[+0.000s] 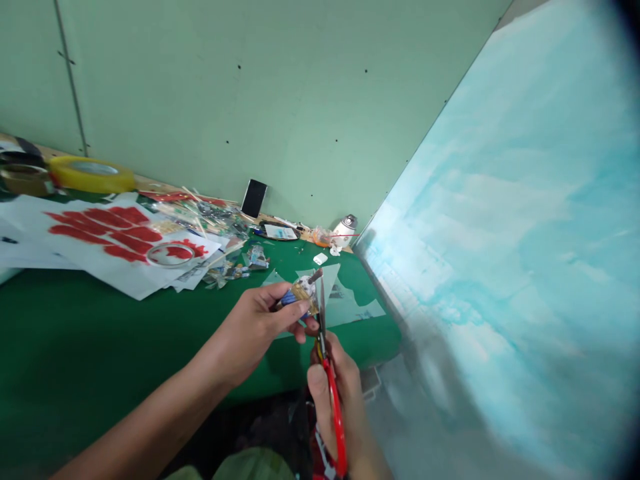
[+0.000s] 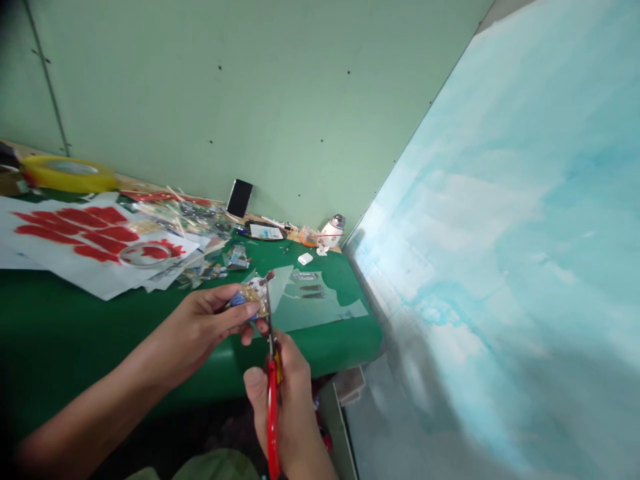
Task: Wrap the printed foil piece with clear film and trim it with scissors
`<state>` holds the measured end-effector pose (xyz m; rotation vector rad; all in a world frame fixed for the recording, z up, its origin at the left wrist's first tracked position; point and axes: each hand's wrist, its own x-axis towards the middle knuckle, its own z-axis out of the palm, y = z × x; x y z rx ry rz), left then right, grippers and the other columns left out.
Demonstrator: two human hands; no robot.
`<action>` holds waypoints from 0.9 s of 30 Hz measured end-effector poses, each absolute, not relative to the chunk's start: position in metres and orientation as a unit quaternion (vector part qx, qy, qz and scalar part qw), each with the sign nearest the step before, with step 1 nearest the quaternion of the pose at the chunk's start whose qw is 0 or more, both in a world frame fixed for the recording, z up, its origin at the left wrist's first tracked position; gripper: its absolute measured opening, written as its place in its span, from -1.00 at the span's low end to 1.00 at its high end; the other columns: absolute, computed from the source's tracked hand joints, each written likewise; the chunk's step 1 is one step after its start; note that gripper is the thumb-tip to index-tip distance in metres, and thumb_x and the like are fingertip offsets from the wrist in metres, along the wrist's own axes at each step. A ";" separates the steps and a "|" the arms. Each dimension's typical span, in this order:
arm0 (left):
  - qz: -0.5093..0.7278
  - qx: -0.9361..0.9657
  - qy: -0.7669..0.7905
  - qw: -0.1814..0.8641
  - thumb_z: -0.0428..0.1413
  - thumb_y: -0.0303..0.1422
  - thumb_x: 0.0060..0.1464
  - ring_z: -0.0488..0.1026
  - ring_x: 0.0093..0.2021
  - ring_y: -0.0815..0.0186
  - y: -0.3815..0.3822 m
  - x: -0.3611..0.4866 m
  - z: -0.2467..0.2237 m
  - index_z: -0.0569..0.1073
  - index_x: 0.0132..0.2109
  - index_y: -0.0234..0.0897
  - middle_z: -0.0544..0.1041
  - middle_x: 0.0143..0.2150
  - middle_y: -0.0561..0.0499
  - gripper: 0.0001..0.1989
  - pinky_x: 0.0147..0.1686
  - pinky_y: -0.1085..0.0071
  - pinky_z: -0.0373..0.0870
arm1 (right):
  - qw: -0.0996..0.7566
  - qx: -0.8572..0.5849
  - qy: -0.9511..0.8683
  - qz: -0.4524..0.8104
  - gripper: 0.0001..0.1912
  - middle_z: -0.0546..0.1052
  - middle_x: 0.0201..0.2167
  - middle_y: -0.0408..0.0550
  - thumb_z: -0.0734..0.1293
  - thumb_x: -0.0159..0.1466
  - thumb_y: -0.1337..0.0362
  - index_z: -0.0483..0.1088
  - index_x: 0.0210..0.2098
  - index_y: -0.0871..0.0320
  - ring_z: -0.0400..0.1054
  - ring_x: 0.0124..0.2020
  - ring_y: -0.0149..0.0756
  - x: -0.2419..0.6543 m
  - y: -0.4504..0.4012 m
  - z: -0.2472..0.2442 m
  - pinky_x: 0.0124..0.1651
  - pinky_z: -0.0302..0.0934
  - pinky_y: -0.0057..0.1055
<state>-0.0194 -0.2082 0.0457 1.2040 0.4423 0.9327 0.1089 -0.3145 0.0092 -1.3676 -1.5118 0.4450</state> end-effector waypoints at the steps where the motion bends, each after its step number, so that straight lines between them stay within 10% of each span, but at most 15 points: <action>1: 0.418 0.541 0.198 0.702 0.28 -0.28 0.03 0.43 -0.50 0.37 -0.208 -0.020 0.045 0.51 -0.43 -0.31 0.58 -0.47 0.01 -0.80 -0.44 0.45 0.39 | 0.501 -0.565 -0.629 0.185 -0.56 0.39 -0.36 -0.10 0.17 0.35 -0.03 0.38 0.02 0.14 0.22 -0.44 -0.34 0.109 -0.314 0.010 -0.40 0.17 -0.43; 27: 0.400 0.592 0.185 0.674 0.18 -0.31 0.14 0.23 -0.56 0.46 -0.201 -0.026 0.046 0.44 -0.43 -0.32 0.48 -0.51 0.06 -0.78 -0.51 0.49 0.18 | 0.499 -0.550 -0.646 0.177 -0.56 0.27 -0.48 -0.19 0.15 0.36 0.02 0.41 0.02 0.19 0.09 -0.51 -0.40 0.110 -0.312 0.014 -0.44 0.07 -0.45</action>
